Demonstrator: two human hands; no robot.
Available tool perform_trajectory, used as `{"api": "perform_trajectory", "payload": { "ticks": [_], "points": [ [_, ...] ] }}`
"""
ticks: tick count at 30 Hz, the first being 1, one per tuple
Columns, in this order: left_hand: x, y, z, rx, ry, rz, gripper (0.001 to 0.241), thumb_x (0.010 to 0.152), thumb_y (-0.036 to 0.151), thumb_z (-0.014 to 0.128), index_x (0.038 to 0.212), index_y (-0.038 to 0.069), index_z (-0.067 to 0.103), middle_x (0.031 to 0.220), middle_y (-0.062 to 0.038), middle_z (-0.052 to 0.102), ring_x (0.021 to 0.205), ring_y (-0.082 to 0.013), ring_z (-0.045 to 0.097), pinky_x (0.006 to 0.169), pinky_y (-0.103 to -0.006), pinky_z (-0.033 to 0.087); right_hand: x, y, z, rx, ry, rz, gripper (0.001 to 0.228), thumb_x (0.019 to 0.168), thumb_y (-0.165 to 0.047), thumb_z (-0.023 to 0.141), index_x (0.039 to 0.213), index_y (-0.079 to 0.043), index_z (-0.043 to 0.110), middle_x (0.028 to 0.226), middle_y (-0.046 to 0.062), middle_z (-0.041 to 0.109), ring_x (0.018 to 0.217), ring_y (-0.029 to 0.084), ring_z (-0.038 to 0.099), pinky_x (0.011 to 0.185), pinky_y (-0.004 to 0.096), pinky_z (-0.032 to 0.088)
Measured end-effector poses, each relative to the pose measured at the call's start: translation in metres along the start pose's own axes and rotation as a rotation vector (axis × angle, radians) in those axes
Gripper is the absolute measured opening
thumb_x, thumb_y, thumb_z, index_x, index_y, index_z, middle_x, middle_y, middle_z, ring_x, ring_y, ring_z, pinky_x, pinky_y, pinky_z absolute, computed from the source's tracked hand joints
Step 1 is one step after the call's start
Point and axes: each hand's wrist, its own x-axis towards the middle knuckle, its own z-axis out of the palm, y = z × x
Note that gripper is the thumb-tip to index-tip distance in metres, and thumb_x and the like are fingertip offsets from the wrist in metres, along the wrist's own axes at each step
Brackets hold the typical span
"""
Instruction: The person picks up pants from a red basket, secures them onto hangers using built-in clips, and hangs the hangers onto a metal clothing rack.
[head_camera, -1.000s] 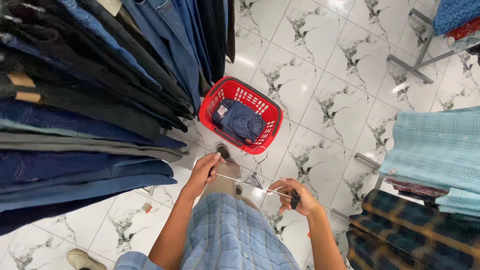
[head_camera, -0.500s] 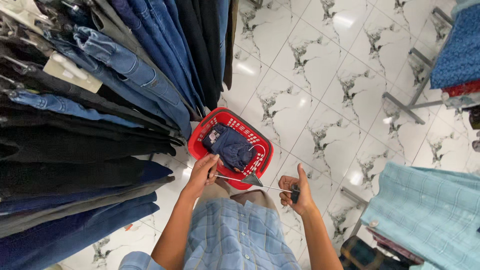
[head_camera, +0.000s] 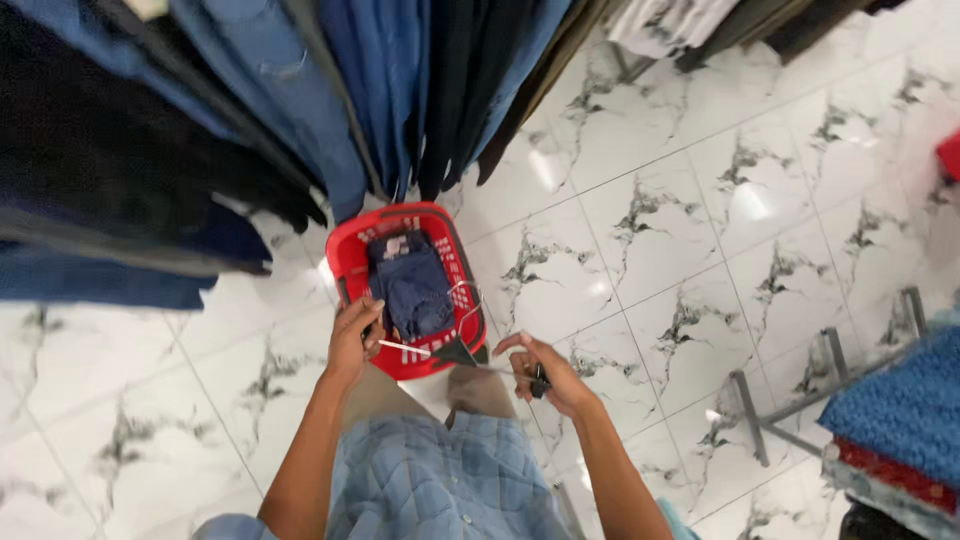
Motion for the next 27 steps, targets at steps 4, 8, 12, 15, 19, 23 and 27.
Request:
{"api": "perform_trajectory", "payload": {
  "ticks": [4,8,12,15,19,23,27],
  "points": [
    [-0.036,-0.057,0.011,-0.112,0.17,0.016,0.027,0.1,0.026,0.062,0.083,0.006,0.055,0.039,-0.005,0.032,0.026,-0.0134,0.028,0.027,-0.0236,0.026,0.004,-0.028,-0.023,-0.18,-0.129,0.114,0.054,0.1,-0.044,0.053,0.131,-0.001,0.062,0.065,0.013,0.053,0.04,0.022,0.057,0.048,0.036,0.054],
    [-0.058,-0.116,-0.001,-0.139,0.274,-0.026,0.027,0.098,0.029,0.064,0.082,0.009,0.056,0.039,-0.005,0.033,0.026,-0.0135,0.027,0.028,-0.0237,0.026,0.017,-0.004,-0.045,-0.372,-0.438,0.249,0.044,0.092,-0.017,0.063,0.132,0.002,0.065,0.077,0.018,0.071,0.051,0.022,0.069,0.057,0.037,0.06],
    [-0.062,-0.138,-0.014,0.026,0.329,0.03,0.027,0.1,0.033,0.062,0.089,0.008,0.063,0.046,-0.009,0.046,0.034,-0.0156,0.044,0.038,-0.0253,0.033,0.043,0.047,-0.057,-0.341,-0.632,0.433,0.033,0.098,-0.008,0.063,0.128,0.006,0.067,0.074,0.02,0.074,0.054,0.02,0.068,0.056,0.031,0.057],
    [-0.053,-0.146,-0.03,0.251,0.465,-0.094,0.051,0.11,0.057,0.044,0.102,0.011,0.063,0.092,-0.014,0.072,0.081,-0.0226,0.068,0.072,-0.0352,0.051,0.062,0.107,-0.071,-0.256,-0.579,0.445,0.028,0.101,-0.005,0.057,0.123,0.007,0.068,0.066,0.015,0.067,0.052,0.015,0.061,0.054,0.028,0.051],
    [0.007,-0.226,-0.083,0.374,0.578,-0.059,0.048,0.111,0.053,0.044,0.118,0.01,0.063,0.109,-0.016,0.072,0.096,-0.0293,0.069,0.088,-0.0402,0.055,0.124,0.192,-0.103,-0.281,-0.373,0.32,0.027,0.104,-0.009,0.052,0.124,0.004,0.064,0.068,0.016,0.062,0.057,0.02,0.057,0.058,0.033,0.049],
    [0.073,-0.326,-0.126,0.724,0.436,0.02,0.023,0.103,0.03,0.067,0.121,0.016,0.066,0.114,-0.013,0.071,0.104,-0.032,0.07,0.087,-0.0426,0.06,0.19,0.254,-0.124,-0.384,-0.149,0.085,0.024,0.109,-0.015,0.05,0.131,-0.006,0.053,0.076,0.01,0.053,0.072,0.019,0.05,0.07,0.033,0.044],
    [0.135,-0.379,-0.15,1.053,0.311,-0.183,0.043,0.099,0.024,0.064,0.14,0.015,0.054,0.138,-0.018,0.056,0.118,-0.0389,0.065,0.092,-0.047,0.061,0.268,0.28,-0.124,-0.728,-0.066,-0.022,0.088,0.089,-0.02,0.082,0.16,-0.012,0.031,0.086,0.007,0.059,0.078,0.017,0.055,0.071,0.03,0.049]
  ]
}}
